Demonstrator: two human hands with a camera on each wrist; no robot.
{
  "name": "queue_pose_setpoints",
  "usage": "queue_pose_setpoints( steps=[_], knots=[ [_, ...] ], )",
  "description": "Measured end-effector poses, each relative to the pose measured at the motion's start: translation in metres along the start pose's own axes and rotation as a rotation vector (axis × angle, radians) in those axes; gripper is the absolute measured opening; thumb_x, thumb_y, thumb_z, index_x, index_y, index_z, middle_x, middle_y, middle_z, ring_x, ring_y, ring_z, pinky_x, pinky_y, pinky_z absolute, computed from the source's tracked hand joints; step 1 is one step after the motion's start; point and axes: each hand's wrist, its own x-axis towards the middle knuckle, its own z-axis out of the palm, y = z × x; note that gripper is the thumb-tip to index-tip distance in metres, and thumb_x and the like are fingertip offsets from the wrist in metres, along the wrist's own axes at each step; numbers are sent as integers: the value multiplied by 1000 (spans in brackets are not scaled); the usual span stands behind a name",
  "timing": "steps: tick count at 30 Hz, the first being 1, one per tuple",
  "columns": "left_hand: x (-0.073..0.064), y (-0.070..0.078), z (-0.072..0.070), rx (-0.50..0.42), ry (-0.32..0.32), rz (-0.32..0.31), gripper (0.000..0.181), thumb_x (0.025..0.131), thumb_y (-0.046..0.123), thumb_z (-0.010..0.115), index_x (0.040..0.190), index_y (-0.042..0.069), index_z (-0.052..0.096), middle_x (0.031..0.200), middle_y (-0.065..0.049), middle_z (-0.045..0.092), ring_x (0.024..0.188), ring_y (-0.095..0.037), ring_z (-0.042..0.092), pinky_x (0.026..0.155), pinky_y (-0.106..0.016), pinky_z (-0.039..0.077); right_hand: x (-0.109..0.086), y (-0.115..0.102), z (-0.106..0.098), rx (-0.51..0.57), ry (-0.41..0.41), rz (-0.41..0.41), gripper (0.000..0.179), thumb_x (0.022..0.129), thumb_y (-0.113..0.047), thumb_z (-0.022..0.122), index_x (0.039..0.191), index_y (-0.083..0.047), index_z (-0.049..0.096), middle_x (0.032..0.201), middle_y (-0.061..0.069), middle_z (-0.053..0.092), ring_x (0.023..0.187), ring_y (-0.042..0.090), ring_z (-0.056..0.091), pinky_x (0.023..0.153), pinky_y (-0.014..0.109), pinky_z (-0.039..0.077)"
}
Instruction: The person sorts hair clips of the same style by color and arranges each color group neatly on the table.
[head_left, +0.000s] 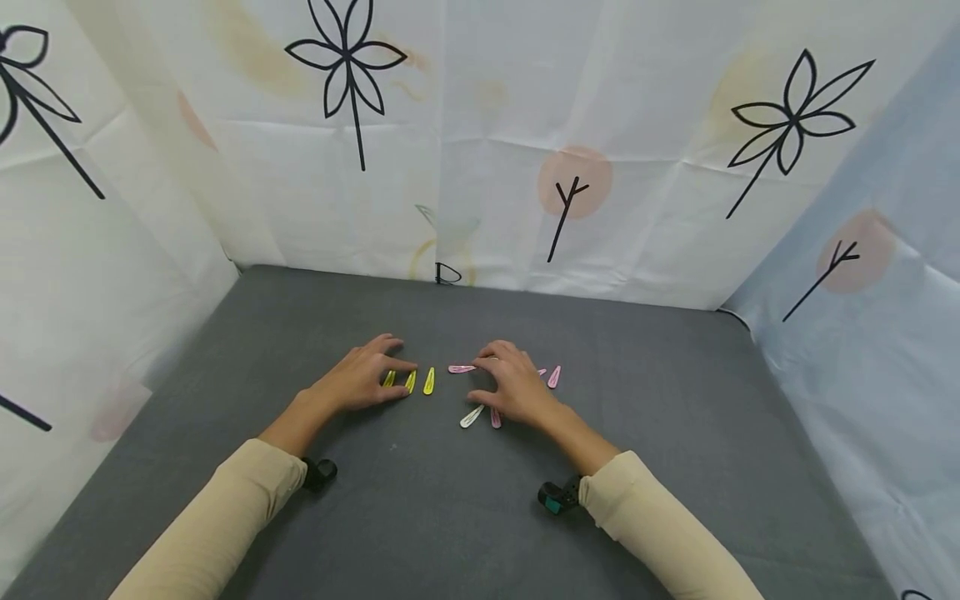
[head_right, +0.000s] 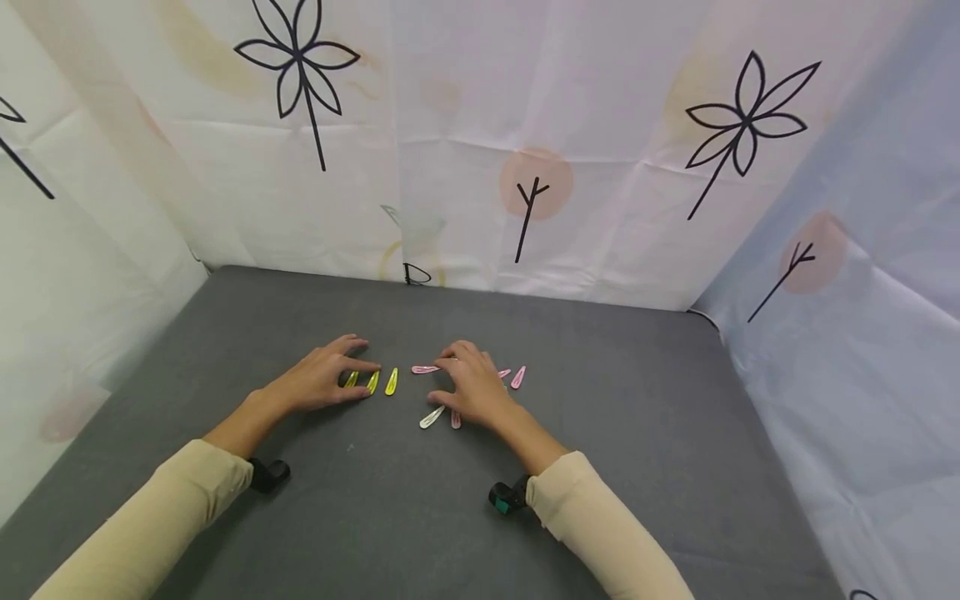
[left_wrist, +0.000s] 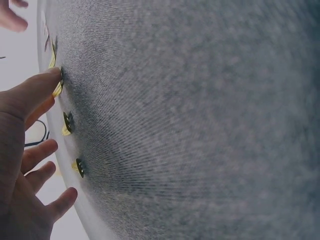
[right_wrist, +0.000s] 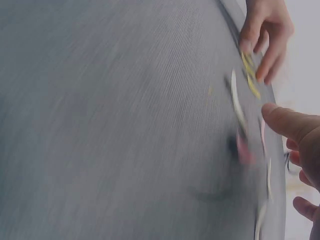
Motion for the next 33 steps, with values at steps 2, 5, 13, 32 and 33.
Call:
queue_pose_setpoints(
  steps=[2, 5, 13, 32, 33],
  knots=[
    [0, 0, 0, 2, 1, 3, 43, 92, 34, 76, 130, 15, 72, 147, -25, 48, 142, -42, 37, 101, -66, 39, -11, 11, -5, -17, 27, 4, 50, 84, -32, 85, 121, -2, 72, 123, 10, 62, 126, 30, 51, 99, 55, 43],
    [-1, -1, 1, 5, 3, 8, 43, 92, 33, 76, 130, 14, 72, 147, -25, 49, 141, -42, 37, 100, -66, 39, -28, 28, -13, -23, 62, 37, 50, 82, -32, 87, 120, -2, 73, 121, 9, 62, 124, 30, 52, 96, 56, 44],
    [-2, -1, 2, -6, -5, 4, 43, 93, 33, 75, 131, 14, 71, 147, -25, 48, 142, -44, 36, 101, -67, 38, -60, 61, -29, -4, 100, 174, 50, 83, -29, 85, 121, 1, 72, 125, 16, 63, 123, 36, 54, 96, 60, 41],
    [-1, 2, 3, -26, -9, -22, 43, 93, 30, 75, 131, 11, 70, 147, -25, 48, 141, -43, 39, 101, -67, 38, -74, 83, -21, -26, 159, 306, 47, 87, -32, 80, 121, 0, 72, 119, 18, 64, 117, 37, 58, 92, 59, 41],
    [-1, 2, 3, -24, -8, -22, 43, 93, 30, 75, 131, 11, 70, 147, -25, 48, 140, -42, 39, 101, -67, 39, -74, 83, -21, -26, 156, 307, 47, 87, -31, 80, 121, 0, 72, 120, 18, 64, 117, 38, 57, 93, 59, 41]
  ],
)
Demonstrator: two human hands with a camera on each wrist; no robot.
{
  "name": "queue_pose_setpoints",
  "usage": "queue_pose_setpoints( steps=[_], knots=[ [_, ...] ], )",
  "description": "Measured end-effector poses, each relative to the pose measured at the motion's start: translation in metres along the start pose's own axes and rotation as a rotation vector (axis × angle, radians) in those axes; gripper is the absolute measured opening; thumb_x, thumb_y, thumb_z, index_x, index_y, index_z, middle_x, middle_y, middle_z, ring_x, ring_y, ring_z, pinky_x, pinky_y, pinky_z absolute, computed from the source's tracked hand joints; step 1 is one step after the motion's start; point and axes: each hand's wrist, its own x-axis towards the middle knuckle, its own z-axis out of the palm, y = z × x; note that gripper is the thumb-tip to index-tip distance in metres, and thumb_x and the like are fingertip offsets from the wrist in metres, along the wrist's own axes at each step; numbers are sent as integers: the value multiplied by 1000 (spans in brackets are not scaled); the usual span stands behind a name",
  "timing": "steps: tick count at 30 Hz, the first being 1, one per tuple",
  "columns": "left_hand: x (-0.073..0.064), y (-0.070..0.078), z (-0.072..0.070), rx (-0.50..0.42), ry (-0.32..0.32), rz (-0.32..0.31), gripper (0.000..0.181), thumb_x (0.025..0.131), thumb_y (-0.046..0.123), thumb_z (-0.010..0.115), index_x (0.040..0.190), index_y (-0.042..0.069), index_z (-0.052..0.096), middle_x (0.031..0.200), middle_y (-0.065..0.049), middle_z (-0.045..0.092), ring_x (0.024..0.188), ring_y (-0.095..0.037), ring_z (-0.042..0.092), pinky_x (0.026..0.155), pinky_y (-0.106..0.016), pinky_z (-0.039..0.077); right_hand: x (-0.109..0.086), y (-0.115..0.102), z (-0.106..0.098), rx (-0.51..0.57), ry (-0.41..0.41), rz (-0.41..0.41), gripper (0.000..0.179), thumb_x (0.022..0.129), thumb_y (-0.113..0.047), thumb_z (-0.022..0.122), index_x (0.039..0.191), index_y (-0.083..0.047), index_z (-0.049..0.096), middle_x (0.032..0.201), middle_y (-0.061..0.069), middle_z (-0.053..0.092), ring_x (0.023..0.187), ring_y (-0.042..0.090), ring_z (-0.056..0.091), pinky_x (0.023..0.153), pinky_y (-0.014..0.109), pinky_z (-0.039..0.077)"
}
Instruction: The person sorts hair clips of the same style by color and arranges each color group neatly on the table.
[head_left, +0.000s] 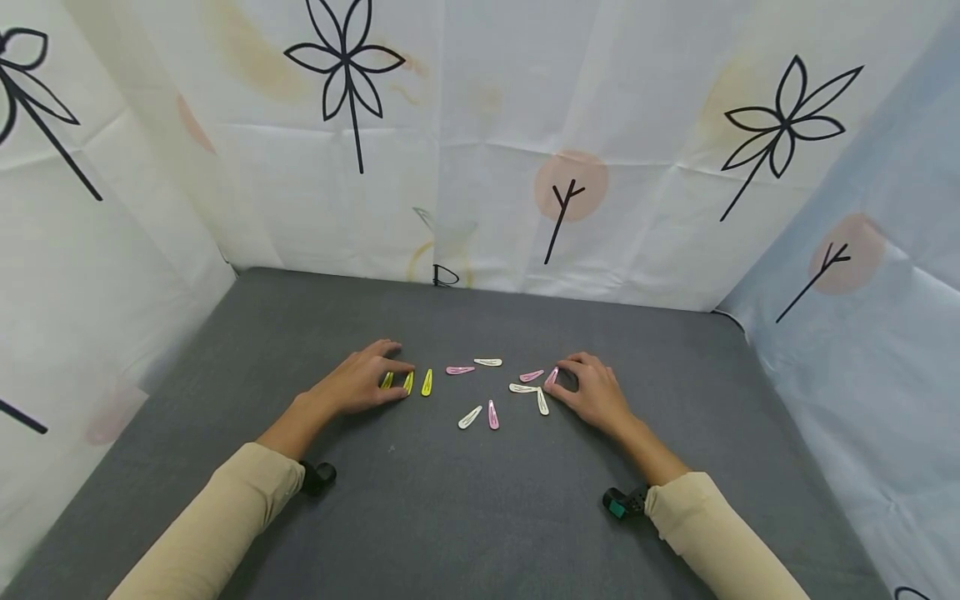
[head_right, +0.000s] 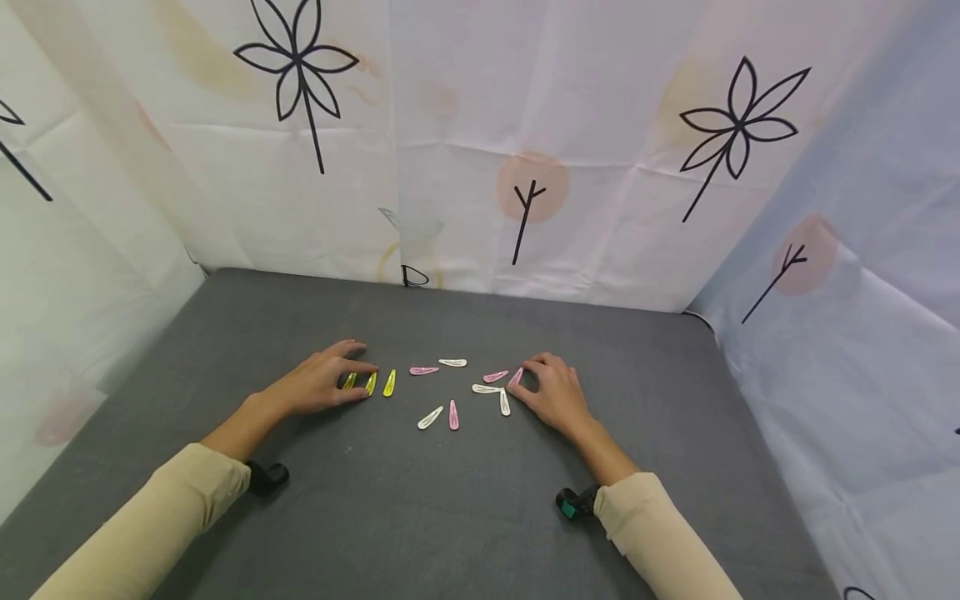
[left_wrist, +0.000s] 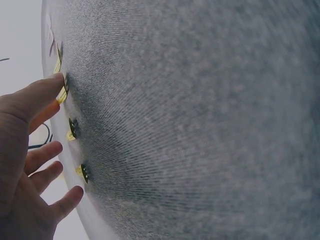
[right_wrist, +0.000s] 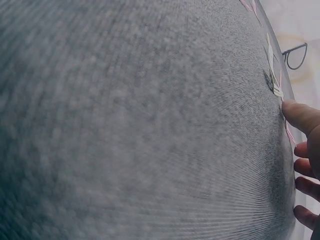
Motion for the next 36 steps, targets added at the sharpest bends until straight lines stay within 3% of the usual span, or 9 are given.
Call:
queue_pose_setpoints(
  steps=[16, 23, 30, 36],
  knots=[
    [-2, 1, -5, 6, 16, 42, 42, 93, 26, 75, 129, 5, 70, 145, -25, 50, 137, -42, 44, 100, -65, 41, 0, 3, -3, 17, -40, -22, 48, 88, -32, 81, 122, 0, 71, 123, 18, 62, 120, 39, 55, 98, 67, 39],
    [-1, 1, -6, 8, 36, 57, 40, 93, 25, 75, 127, 5, 71, 144, -26, 51, 135, -42, 46, 97, -65, 43, 1, 4, -4, 25, -40, -28, 48, 87, -32, 81, 121, 0, 71, 122, 18, 62, 118, 39, 55, 96, 63, 41],
    [3, 6, -7, -3, 59, 40, 40, 93, 26, 75, 127, 5, 71, 145, -24, 51, 136, -41, 46, 100, -65, 41, 0, 3, -4, 30, -40, -26, 48, 87, -31, 81, 122, 0, 71, 121, 17, 62, 117, 38, 56, 95, 62, 41],
    [13, 18, -7, -5, 82, 90, 39, 95, 25, 73, 127, 1, 71, 144, -25, 52, 134, -42, 48, 99, -63, 43, 0, 3, -4, 47, -25, -40, 46, 86, -29, 82, 119, 1, 72, 119, 17, 64, 114, 37, 57, 93, 58, 42]
  ],
)
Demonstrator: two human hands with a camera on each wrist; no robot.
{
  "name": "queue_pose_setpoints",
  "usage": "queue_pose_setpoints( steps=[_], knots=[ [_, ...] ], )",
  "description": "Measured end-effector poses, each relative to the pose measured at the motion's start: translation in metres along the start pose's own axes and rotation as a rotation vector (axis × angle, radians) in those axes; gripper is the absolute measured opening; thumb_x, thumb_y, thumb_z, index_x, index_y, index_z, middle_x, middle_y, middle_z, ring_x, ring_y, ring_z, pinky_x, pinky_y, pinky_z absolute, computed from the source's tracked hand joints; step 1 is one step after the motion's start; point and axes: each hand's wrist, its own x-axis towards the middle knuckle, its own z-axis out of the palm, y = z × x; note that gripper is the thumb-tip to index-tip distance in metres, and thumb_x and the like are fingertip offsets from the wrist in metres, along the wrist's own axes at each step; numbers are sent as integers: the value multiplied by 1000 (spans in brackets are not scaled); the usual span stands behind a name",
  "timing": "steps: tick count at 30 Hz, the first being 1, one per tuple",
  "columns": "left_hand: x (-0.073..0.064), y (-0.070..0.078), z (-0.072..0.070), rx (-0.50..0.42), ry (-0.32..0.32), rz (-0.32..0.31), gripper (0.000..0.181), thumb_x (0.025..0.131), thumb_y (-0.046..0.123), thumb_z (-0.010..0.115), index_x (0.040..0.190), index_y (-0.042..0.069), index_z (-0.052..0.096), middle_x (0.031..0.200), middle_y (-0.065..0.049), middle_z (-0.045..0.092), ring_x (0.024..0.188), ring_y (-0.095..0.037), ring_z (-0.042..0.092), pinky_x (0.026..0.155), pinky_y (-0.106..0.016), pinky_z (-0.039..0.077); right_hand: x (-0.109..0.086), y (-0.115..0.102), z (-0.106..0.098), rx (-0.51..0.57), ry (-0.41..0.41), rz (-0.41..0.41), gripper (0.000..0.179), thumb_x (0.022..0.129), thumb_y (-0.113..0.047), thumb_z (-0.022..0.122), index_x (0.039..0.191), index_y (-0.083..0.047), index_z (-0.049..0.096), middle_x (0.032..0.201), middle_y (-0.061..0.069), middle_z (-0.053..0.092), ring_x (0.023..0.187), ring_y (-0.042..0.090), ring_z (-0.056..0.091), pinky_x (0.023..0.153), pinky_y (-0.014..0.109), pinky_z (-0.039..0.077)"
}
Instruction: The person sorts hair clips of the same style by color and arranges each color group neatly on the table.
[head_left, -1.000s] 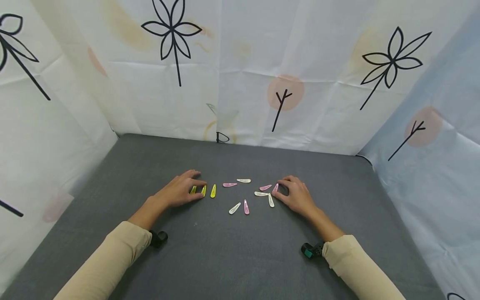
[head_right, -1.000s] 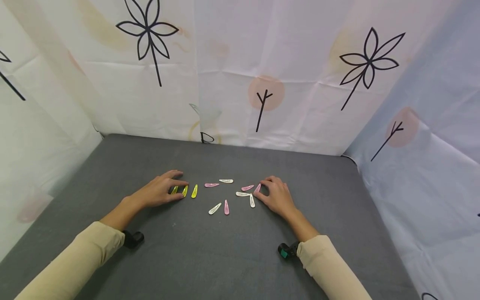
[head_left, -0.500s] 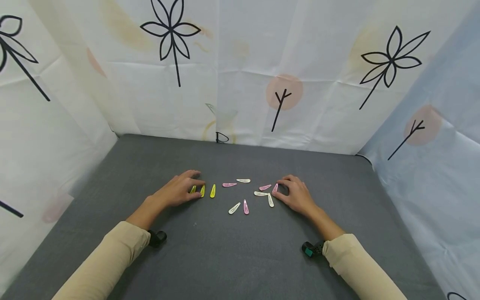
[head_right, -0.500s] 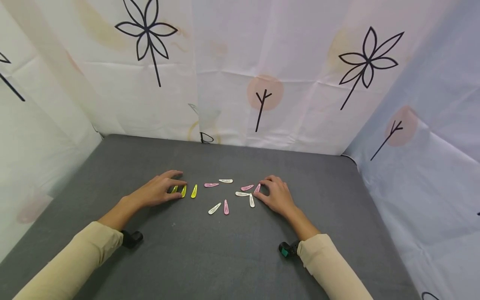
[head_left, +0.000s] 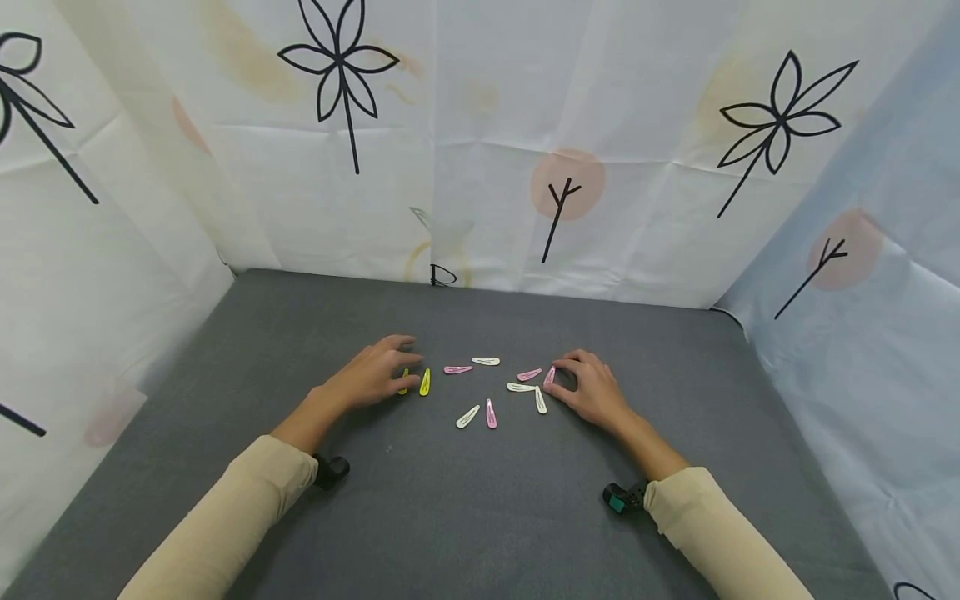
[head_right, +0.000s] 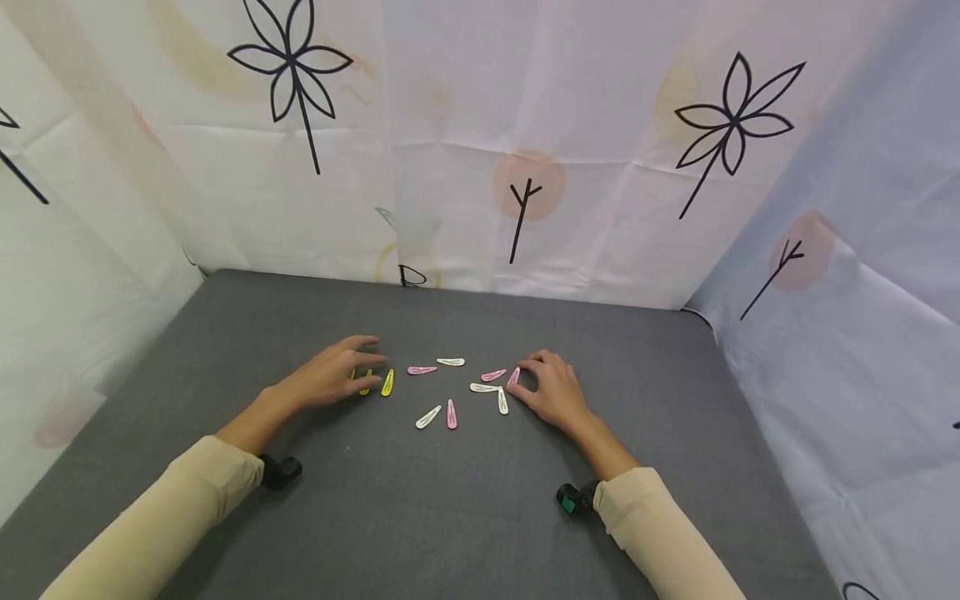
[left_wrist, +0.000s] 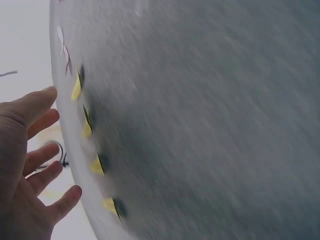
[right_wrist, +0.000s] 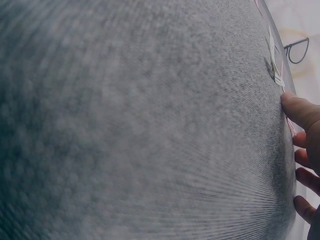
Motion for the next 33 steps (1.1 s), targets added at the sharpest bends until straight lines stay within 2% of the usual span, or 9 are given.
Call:
queue_pose_setpoints(
  steps=[3, 9, 15, 27, 33],
  knots=[
    [8, 7, 3, -1, -8, 6, 38, 96, 25, 72, 126, 1, 71, 144, -25, 52, 134, -42, 47, 99, -63, 43, 0, 0, 1, -1, 1, -7, 46, 86, -29, 82, 119, 1, 72, 118, 17, 64, 113, 37, 57, 92, 58, 42],
    [23, 18, 11, 25, -55, -26, 39, 98, 29, 70, 128, 4, 71, 146, -24, 50, 138, -39, 44, 102, -68, 38, -1, 0, 2, -2, 1, -4, 45, 86, -29, 82, 120, 0, 72, 119, 16, 64, 114, 38, 57, 94, 58, 41],
    [31, 25, 15, 14, -80, -30, 33, 95, 26, 72, 122, 7, 74, 145, -22, 52, 138, -37, 44, 102, -67, 38, 0, 0, 2, -3, -6, 4, 45, 87, -29, 81, 120, 1, 72, 118, 17, 63, 113, 38, 56, 93, 58, 41],
    [35, 28, 23, -52, -58, -32, 30, 93, 26, 75, 118, 9, 75, 144, -21, 52, 138, -37, 44, 104, -67, 36, -1, 1, 1, 0, 3, 5, 46, 86, -29, 82, 119, 0, 72, 117, 16, 63, 112, 37, 57, 92, 58, 41],
    [40, 26, 26, -38, -20, -93, 47, 87, 33, 81, 125, 7, 70, 143, -19, 53, 137, -36, 45, 103, -63, 39, -1, 0, 1, -8, 5, 7, 46, 86, -30, 82, 120, 0, 72, 117, 16, 63, 112, 37, 57, 92, 58, 42]
  ],
)
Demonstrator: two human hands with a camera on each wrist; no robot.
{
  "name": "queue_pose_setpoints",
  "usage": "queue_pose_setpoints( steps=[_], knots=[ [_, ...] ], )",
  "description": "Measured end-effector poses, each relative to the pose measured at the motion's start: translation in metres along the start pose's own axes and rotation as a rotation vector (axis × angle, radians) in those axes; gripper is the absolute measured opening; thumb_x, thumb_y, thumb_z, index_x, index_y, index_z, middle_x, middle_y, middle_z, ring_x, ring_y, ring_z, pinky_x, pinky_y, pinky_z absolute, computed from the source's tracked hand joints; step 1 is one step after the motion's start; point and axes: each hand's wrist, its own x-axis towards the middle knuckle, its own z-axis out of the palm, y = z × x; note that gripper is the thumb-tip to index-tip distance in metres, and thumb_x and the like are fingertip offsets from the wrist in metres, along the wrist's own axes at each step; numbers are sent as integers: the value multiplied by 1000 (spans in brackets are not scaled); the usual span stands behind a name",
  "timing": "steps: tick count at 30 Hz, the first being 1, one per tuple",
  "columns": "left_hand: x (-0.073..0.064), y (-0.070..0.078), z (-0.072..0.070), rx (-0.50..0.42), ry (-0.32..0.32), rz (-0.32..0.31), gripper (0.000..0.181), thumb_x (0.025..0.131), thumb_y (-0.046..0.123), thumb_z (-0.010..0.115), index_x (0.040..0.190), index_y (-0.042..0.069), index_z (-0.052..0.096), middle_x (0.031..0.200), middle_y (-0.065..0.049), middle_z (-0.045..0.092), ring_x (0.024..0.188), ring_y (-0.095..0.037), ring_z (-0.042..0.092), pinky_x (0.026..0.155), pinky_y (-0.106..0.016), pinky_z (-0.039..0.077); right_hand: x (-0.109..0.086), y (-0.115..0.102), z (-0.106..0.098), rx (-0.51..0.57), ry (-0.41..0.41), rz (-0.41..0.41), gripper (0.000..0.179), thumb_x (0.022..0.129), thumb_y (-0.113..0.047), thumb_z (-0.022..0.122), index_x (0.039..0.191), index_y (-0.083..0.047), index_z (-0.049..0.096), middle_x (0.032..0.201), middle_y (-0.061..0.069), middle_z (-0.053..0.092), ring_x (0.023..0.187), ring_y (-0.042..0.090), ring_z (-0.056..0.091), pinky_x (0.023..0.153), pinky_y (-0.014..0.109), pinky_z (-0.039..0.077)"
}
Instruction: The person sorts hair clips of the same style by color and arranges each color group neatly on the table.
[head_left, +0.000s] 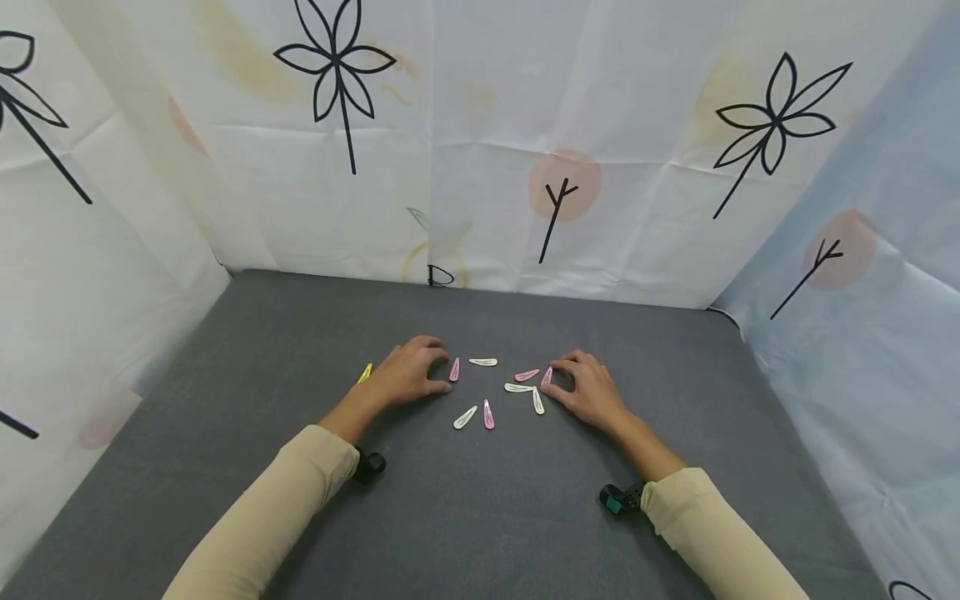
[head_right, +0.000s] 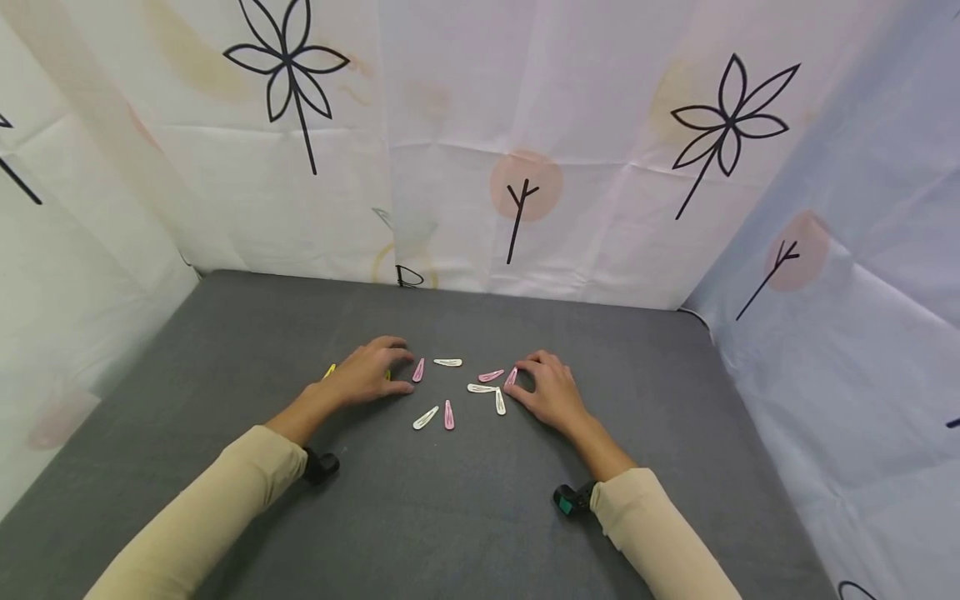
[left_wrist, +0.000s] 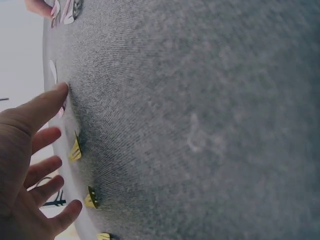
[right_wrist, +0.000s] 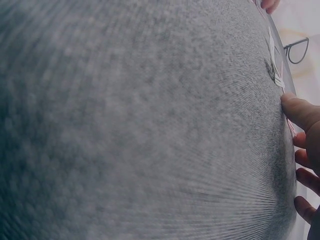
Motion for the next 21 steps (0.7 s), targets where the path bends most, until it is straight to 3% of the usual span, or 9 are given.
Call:
queue_pose_setpoints(
  steps=[5, 21],
  knots=[
    [4, -2, 0, -17, -21, -52, 60, 87, 38, 80, 136, 7, 65, 147, -22, 50, 139, -38, 43, 104, -65, 36, 0, 0, 0, -2, 3, -3, 45, 86, -29, 82, 119, 0, 72, 117, 16, 63, 112, 37, 57, 91, 58, 42],
    [14, 1, -3, -84, -83, -47, 54, 89, 36, 79, 137, 15, 66, 152, -23, 44, 144, -38, 37, 106, -74, 26, 0, 1, 2, 9, 1, 6, 46, 87, -29, 82, 121, 0, 72, 117, 15, 63, 112, 36, 57, 91, 57, 42]
  ],
)
